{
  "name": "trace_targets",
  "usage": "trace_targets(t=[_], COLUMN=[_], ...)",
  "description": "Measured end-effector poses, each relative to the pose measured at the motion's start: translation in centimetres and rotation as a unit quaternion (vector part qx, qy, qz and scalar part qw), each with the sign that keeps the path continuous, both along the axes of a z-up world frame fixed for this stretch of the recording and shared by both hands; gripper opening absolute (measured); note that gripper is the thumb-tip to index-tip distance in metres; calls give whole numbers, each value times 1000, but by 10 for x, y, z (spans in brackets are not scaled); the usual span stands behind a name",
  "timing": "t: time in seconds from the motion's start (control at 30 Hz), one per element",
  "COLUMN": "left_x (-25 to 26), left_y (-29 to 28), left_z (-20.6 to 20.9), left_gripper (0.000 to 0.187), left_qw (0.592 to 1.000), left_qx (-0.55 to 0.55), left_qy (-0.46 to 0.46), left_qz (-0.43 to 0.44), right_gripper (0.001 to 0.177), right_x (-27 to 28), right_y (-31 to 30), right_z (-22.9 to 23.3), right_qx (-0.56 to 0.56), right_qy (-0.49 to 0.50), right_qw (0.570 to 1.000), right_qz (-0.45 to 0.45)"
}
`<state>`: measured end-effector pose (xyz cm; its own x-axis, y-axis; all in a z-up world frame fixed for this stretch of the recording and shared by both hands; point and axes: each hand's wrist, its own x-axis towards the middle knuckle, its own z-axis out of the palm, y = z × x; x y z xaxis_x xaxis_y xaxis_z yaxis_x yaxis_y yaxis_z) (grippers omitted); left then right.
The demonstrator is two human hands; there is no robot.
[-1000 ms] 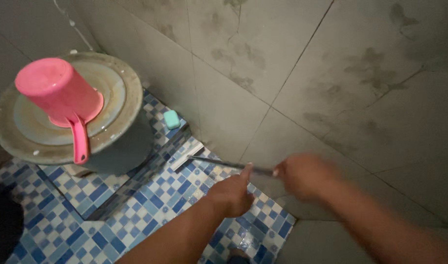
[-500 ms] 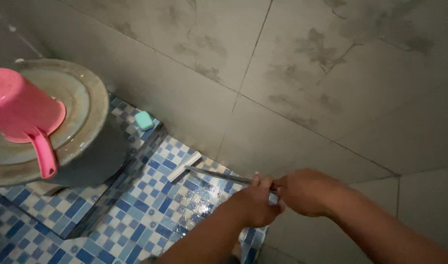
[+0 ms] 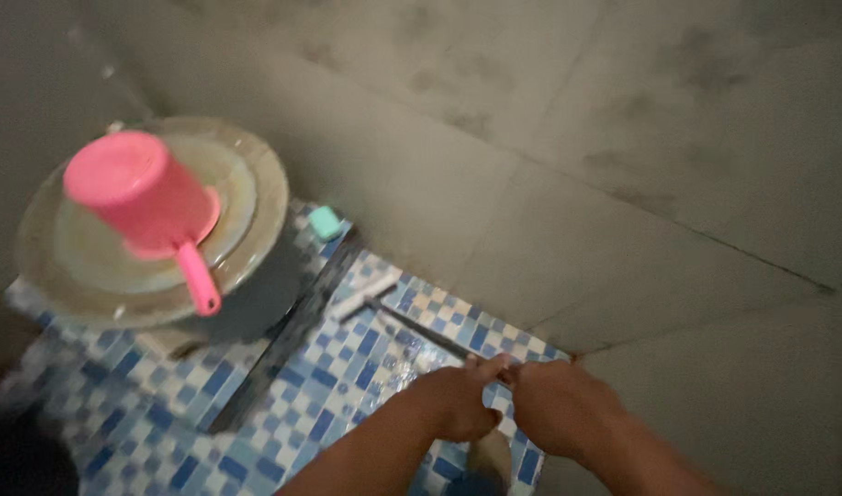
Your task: The person uses a squeegee to push water across a tiled floor in a small room. They repeatedly move the squeegee back and forth to clear water from the surface. The person then picks up a pink cup and scoops water from a bucket.
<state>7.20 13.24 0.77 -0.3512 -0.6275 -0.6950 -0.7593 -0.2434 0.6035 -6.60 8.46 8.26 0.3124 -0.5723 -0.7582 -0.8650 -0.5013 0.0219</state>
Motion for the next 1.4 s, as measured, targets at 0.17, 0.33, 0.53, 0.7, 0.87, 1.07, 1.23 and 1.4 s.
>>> trace_targets(t=[0.17, 0.33, 0.53, 0.7, 0.87, 1.07, 1.23, 1.4], left_x=[-10, 2, 49, 78, 73, 28, -44, -73], left_y=[6, 34, 72, 97, 117, 155, 213, 300], left_z=[14, 27, 26, 15, 6, -15, -29, -16], left_gripper=[85, 89, 84, 79, 67, 57, 58, 58], left_qw=[995, 994, 998, 999, 997, 1000, 996, 998], left_qx=[-57, -46, -38, 20, 14, -12, 4, -22], left_qy=[66, 62, 25, 16, -4, -4, 2, 13], left_qz=[-51, -81, -40, 24, 74, 28, -84, -61], right_gripper=[29, 44, 37, 34, 30, 30, 27, 29], right_x=[-14, 6, 34, 33, 6, -4, -42, -72], right_y=[12, 59, 94, 114, 144, 219, 308, 374], right_z=[36, 47, -17, -64, -61, -4, 3, -65], right_qx=[76, 0, -21, 34, 30, 91, 71, 9], right_qy=[101, 68, 16, 56, 23, 57, 27, -47], right_qw=[991, 986, 980, 974, 984, 936, 939, 957], right_qz=[-32, -154, -195, -216, -176, -335, -337, -287])
